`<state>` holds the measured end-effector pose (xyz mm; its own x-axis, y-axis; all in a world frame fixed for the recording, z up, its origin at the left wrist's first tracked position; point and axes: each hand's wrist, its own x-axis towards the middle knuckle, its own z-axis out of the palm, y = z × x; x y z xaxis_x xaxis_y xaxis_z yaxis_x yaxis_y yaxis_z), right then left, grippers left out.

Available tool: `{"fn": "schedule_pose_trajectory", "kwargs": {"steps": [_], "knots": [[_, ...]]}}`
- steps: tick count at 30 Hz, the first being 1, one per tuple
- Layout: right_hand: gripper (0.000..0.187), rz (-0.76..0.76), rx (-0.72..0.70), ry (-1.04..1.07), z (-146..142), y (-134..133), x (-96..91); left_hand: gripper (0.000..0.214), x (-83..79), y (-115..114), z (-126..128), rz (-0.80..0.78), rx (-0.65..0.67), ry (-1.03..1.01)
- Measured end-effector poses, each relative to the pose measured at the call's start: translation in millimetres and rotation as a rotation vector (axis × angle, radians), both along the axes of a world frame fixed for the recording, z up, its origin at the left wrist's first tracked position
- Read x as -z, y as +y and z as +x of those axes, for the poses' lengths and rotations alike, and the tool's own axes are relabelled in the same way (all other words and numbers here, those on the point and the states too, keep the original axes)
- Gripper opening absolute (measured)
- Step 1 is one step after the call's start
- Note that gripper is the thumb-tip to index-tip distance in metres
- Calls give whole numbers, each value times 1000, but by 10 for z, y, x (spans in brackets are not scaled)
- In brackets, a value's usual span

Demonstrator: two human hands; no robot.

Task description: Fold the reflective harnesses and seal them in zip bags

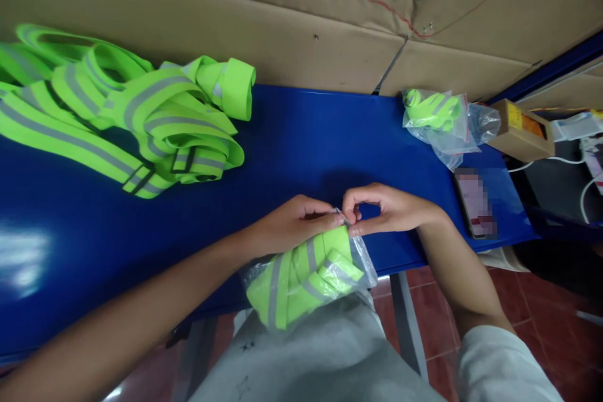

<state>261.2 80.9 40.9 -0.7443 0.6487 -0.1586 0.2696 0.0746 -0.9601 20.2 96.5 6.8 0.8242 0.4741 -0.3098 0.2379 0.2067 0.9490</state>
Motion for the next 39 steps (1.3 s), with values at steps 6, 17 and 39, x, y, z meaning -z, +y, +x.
{"fn": "schedule_pose_trajectory", "kwargs": {"steps": [6, 17, 39], "knots": [[19, 143, 184, -42, 30, -11, 16, 45, 8, -20, 21, -33, -159, -30], [16, 478, 352, -129, -136, -55, 111, 39, 80, -149, 58, 186, -394, -3], [20, 488, 479, -380, -234, -175, 83, 42, -19, -182, 74, 460, -273, 101]]}}
